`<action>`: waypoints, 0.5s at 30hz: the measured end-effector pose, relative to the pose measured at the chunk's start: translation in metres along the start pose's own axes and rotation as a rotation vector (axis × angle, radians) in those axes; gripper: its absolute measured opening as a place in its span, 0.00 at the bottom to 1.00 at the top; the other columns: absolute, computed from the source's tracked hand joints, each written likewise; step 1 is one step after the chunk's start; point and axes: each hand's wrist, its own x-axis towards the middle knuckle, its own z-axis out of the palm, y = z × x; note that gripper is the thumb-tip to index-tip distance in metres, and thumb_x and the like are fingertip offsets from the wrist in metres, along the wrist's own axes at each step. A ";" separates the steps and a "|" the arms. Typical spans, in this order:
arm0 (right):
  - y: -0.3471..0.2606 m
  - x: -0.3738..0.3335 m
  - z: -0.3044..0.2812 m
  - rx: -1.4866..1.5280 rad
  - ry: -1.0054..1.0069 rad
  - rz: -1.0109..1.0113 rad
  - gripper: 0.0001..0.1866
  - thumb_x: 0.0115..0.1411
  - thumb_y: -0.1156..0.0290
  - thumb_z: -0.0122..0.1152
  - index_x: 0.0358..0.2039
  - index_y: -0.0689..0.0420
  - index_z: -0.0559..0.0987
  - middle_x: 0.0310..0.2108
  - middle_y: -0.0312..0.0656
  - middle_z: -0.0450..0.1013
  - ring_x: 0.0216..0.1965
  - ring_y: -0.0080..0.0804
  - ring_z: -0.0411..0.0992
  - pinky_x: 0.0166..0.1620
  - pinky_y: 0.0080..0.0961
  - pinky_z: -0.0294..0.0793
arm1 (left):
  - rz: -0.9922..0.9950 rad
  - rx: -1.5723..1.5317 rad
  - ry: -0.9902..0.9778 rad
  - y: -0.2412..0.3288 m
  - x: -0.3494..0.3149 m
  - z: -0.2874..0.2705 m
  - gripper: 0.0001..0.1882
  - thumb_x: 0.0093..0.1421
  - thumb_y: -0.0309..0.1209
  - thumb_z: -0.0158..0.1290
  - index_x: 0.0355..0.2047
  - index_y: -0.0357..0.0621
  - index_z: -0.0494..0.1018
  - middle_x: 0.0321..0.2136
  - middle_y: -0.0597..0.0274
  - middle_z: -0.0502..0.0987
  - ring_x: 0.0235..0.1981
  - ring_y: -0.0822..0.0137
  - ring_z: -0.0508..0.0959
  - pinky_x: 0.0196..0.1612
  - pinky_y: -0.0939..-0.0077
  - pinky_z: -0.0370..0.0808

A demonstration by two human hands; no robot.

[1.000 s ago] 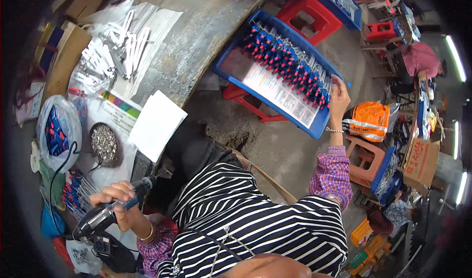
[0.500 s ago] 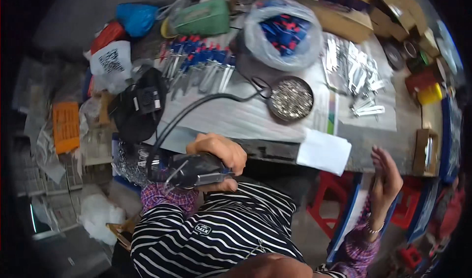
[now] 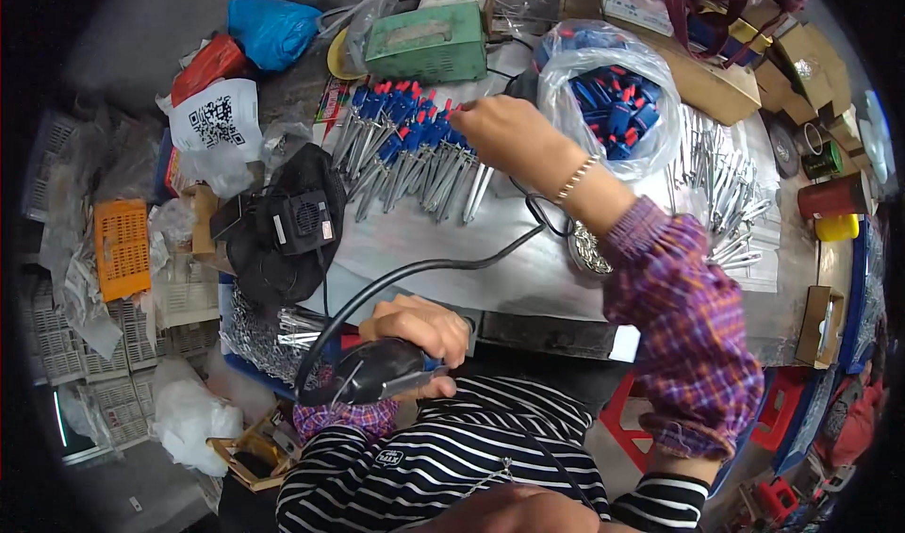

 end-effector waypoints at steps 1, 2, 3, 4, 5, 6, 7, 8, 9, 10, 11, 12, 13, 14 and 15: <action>0.000 0.009 0.015 -0.011 -0.011 0.018 0.10 0.52 0.76 0.52 0.36 0.61 0.76 0.28 0.47 0.75 0.32 0.46 0.75 0.36 0.36 0.75 | -0.004 0.002 0.009 0.001 -0.003 -0.002 0.19 0.46 0.27 0.66 0.31 0.39 0.66 0.18 0.55 0.76 0.18 0.60 0.78 0.23 0.68 0.75; 0.004 0.011 0.029 -0.032 -0.026 0.051 0.09 0.52 0.76 0.51 0.35 0.61 0.75 0.28 0.47 0.74 0.32 0.45 0.75 0.36 0.35 0.76 | 0.006 -0.027 0.031 -0.004 -0.004 -0.004 0.19 0.46 0.28 0.66 0.31 0.39 0.65 0.18 0.55 0.76 0.18 0.60 0.78 0.23 0.67 0.75; 0.010 0.007 0.042 -0.036 -0.035 0.061 0.09 0.52 0.76 0.51 0.35 0.61 0.75 0.28 0.47 0.74 0.32 0.45 0.75 0.36 0.35 0.76 | 0.016 -0.057 0.052 -0.007 -0.004 -0.007 0.19 0.46 0.28 0.66 0.31 0.40 0.65 0.18 0.55 0.76 0.18 0.60 0.78 0.23 0.67 0.76; 0.017 0.002 0.054 -0.053 0.043 0.036 0.10 0.52 0.77 0.51 0.36 0.61 0.75 0.30 0.47 0.74 0.34 0.45 0.74 0.37 0.35 0.76 | 0.012 -0.064 0.053 -0.009 -0.003 -0.008 0.19 0.46 0.28 0.66 0.31 0.40 0.65 0.18 0.55 0.76 0.18 0.60 0.78 0.23 0.67 0.76; 0.014 0.002 0.056 -0.063 0.118 0.001 0.10 0.52 0.77 0.51 0.36 0.60 0.75 0.32 0.47 0.73 0.35 0.44 0.74 0.37 0.34 0.76 | 0.004 -0.074 0.064 -0.007 -0.004 -0.010 0.19 0.46 0.28 0.66 0.31 0.40 0.65 0.18 0.54 0.76 0.18 0.61 0.77 0.23 0.67 0.76; 0.014 0.002 0.058 -0.063 0.040 0.024 0.10 0.51 0.78 0.52 0.35 0.60 0.75 0.34 0.47 0.72 0.38 0.43 0.73 0.38 0.33 0.76 | -0.003 -0.086 0.072 -0.006 -0.006 -0.011 0.19 0.46 0.29 0.66 0.31 0.40 0.65 0.18 0.54 0.76 0.18 0.61 0.77 0.23 0.66 0.75; 0.014 0.003 0.058 -0.059 0.033 0.023 0.10 0.51 0.78 0.52 0.35 0.60 0.75 0.34 0.47 0.72 0.38 0.43 0.73 0.38 0.33 0.76 | -0.006 -0.090 0.079 -0.006 -0.007 -0.011 0.19 0.46 0.29 0.66 0.31 0.40 0.65 0.18 0.54 0.76 0.18 0.61 0.77 0.23 0.66 0.75; 0.018 0.005 0.057 -0.048 0.021 -0.014 0.10 0.49 0.78 0.53 0.34 0.60 0.75 0.34 0.47 0.72 0.37 0.43 0.73 0.38 0.34 0.75 | -0.010 -0.140 0.111 -0.006 -0.007 -0.012 0.19 0.44 0.26 0.66 0.30 0.39 0.66 0.18 0.54 0.76 0.18 0.61 0.77 0.24 0.67 0.75; 0.021 0.004 0.055 -0.037 0.010 -0.049 0.10 0.48 0.78 0.54 0.34 0.60 0.75 0.33 0.47 0.72 0.37 0.44 0.73 0.37 0.34 0.75 | -0.013 -0.192 0.140 -0.006 -0.006 -0.012 0.18 0.42 0.23 0.67 0.29 0.38 0.67 0.18 0.54 0.75 0.18 0.62 0.76 0.25 0.67 0.75; 0.022 0.003 0.054 -0.043 0.048 -0.067 0.10 0.45 0.77 0.56 0.31 0.59 0.75 0.31 0.47 0.72 0.34 0.44 0.73 0.36 0.33 0.75 | -0.019 -0.229 0.148 -0.007 -0.009 -0.013 0.19 0.43 0.23 0.67 0.30 0.39 0.67 0.19 0.54 0.76 0.19 0.62 0.77 0.25 0.67 0.74; 0.021 -0.002 0.047 -0.051 0.042 -0.045 0.10 0.45 0.77 0.56 0.31 0.59 0.75 0.31 0.47 0.72 0.34 0.44 0.73 0.36 0.33 0.75 | -0.022 -0.250 0.135 -0.008 -0.007 -0.015 0.19 0.43 0.23 0.67 0.30 0.39 0.67 0.19 0.54 0.76 0.19 0.62 0.77 0.25 0.67 0.74; 0.015 -0.008 0.035 -0.031 0.077 -0.044 0.09 0.45 0.77 0.56 0.30 0.59 0.75 0.29 0.46 0.72 0.32 0.45 0.73 0.35 0.34 0.75 | -0.031 -0.275 0.141 -0.008 -0.006 -0.017 0.19 0.43 0.24 0.67 0.31 0.39 0.67 0.19 0.54 0.76 0.20 0.62 0.77 0.25 0.67 0.74; 0.011 -0.012 0.023 -0.013 0.113 -0.038 0.08 0.44 0.77 0.56 0.29 0.59 0.74 0.27 0.46 0.72 0.31 0.45 0.73 0.34 0.34 0.74 | -0.042 -0.304 0.144 -0.007 -0.004 -0.018 0.19 0.44 0.25 0.67 0.31 0.39 0.66 0.19 0.54 0.76 0.20 0.62 0.77 0.25 0.67 0.74; 0.007 -0.015 0.010 -0.005 0.120 -0.037 0.06 0.45 0.77 0.56 0.27 0.60 0.74 0.25 0.47 0.72 0.29 0.46 0.74 0.32 0.36 0.74 | -0.079 -0.320 0.144 -0.001 0.000 -0.018 0.20 0.45 0.27 0.67 0.32 0.40 0.66 0.19 0.54 0.76 0.20 0.61 0.77 0.26 0.67 0.74; 0.004 -0.021 -0.005 0.028 0.193 -0.078 0.06 0.44 0.79 0.55 0.27 0.60 0.74 0.25 0.47 0.72 0.28 0.47 0.74 0.30 0.38 0.74 | -0.047 -0.309 0.110 -0.004 0.000 -0.020 0.21 0.47 0.28 0.66 0.34 0.41 0.64 0.19 0.55 0.75 0.20 0.61 0.77 0.27 0.67 0.74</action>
